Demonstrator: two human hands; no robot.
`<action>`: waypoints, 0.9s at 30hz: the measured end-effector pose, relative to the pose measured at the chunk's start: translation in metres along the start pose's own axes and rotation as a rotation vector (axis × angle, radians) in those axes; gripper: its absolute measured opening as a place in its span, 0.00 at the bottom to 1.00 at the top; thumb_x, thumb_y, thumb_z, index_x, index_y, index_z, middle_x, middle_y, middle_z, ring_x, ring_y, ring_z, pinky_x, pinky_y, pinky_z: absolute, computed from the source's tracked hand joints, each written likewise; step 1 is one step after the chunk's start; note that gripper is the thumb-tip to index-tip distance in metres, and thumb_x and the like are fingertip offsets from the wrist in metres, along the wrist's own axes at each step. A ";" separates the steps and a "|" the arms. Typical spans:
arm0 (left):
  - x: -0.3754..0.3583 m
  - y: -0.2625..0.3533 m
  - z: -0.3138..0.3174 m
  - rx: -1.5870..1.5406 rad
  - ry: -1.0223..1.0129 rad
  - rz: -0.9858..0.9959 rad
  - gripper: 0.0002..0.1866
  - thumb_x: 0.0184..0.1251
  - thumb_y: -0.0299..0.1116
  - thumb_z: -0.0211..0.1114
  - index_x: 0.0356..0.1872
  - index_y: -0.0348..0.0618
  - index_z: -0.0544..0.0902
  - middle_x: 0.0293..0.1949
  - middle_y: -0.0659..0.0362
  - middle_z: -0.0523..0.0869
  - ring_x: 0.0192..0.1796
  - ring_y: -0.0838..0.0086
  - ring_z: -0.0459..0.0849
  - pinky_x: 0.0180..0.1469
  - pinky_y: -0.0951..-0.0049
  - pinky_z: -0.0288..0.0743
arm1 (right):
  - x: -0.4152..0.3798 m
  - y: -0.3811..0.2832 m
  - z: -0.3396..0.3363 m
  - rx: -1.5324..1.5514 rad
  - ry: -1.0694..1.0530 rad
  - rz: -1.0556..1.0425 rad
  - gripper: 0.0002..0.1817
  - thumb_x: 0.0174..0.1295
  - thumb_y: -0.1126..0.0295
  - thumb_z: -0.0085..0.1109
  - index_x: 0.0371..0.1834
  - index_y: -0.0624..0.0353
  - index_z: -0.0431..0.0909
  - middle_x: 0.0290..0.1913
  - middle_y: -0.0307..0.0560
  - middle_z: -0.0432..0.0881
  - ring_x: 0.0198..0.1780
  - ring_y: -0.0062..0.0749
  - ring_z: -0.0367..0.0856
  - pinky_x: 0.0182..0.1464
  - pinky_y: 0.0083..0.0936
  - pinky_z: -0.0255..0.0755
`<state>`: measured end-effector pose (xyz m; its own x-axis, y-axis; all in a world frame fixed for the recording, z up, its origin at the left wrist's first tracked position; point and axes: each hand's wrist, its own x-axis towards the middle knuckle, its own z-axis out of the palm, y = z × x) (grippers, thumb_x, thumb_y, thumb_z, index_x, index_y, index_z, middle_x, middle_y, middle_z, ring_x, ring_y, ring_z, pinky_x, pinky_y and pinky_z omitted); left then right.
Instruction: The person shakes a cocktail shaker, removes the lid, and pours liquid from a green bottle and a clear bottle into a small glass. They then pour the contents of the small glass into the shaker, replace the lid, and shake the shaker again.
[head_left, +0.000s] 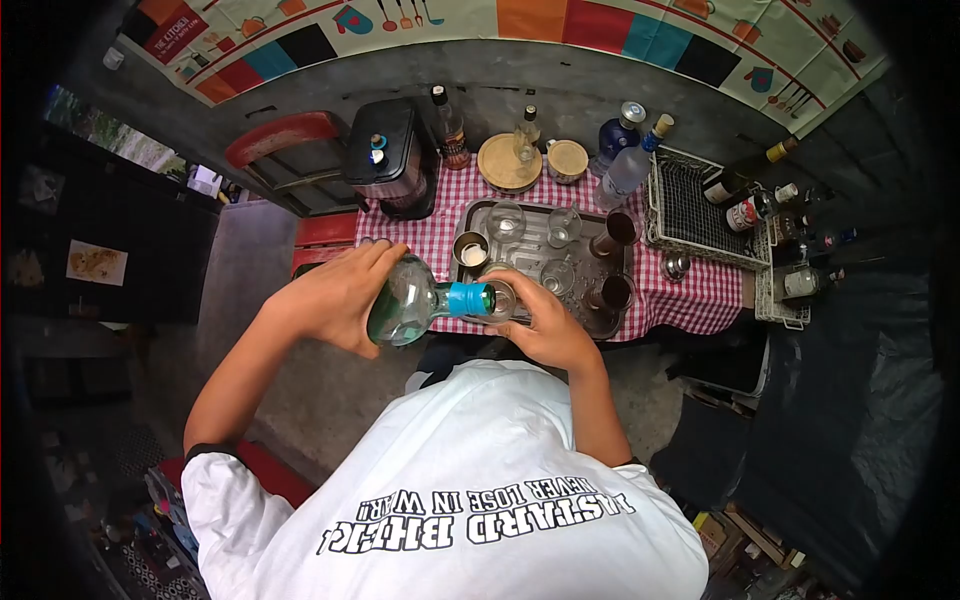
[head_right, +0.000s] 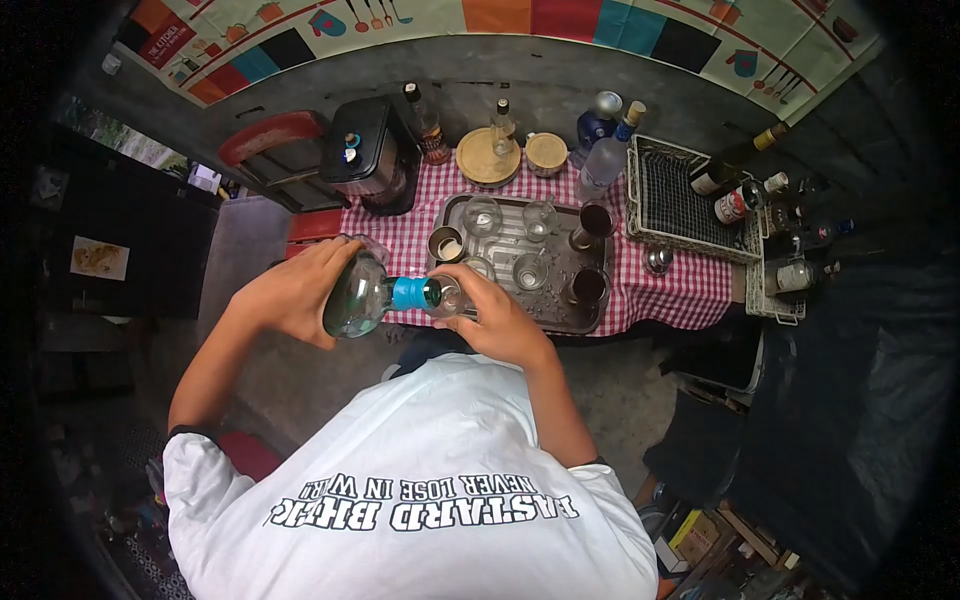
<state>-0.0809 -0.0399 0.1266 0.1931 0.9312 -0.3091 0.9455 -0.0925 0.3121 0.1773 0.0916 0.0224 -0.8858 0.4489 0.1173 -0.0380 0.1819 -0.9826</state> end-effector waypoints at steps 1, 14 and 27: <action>0.000 0.000 -0.001 0.021 0.002 0.009 0.60 0.29 0.43 0.79 0.69 0.26 0.60 0.60 0.38 0.72 0.62 0.48 0.74 0.67 0.58 0.69 | 0.001 0.000 0.000 -0.006 -0.005 -0.004 0.30 0.56 0.74 0.71 0.62 0.58 0.71 0.55 0.50 0.80 0.57 0.42 0.81 0.59 0.35 0.71; -0.001 0.006 -0.010 0.057 -0.027 -0.028 0.59 0.28 0.42 0.79 0.69 0.26 0.61 0.62 0.38 0.71 0.66 0.48 0.73 0.69 0.59 0.68 | 0.003 0.004 0.000 0.013 -0.011 -0.012 0.29 0.56 0.75 0.70 0.62 0.58 0.71 0.55 0.51 0.81 0.57 0.42 0.80 0.60 0.34 0.70; 0.007 0.009 -0.012 0.055 -0.062 -0.016 0.59 0.27 0.44 0.79 0.67 0.24 0.62 0.59 0.39 0.73 0.62 0.49 0.75 0.67 0.59 0.70 | -0.001 0.004 -0.002 0.011 0.010 -0.030 0.29 0.56 0.75 0.71 0.62 0.57 0.71 0.55 0.48 0.81 0.57 0.39 0.81 0.59 0.33 0.71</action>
<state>-0.0739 -0.0305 0.1379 0.1918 0.9092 -0.3696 0.9613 -0.0981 0.2576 0.1792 0.0932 0.0185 -0.8797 0.4520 0.1479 -0.0693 0.1859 -0.9801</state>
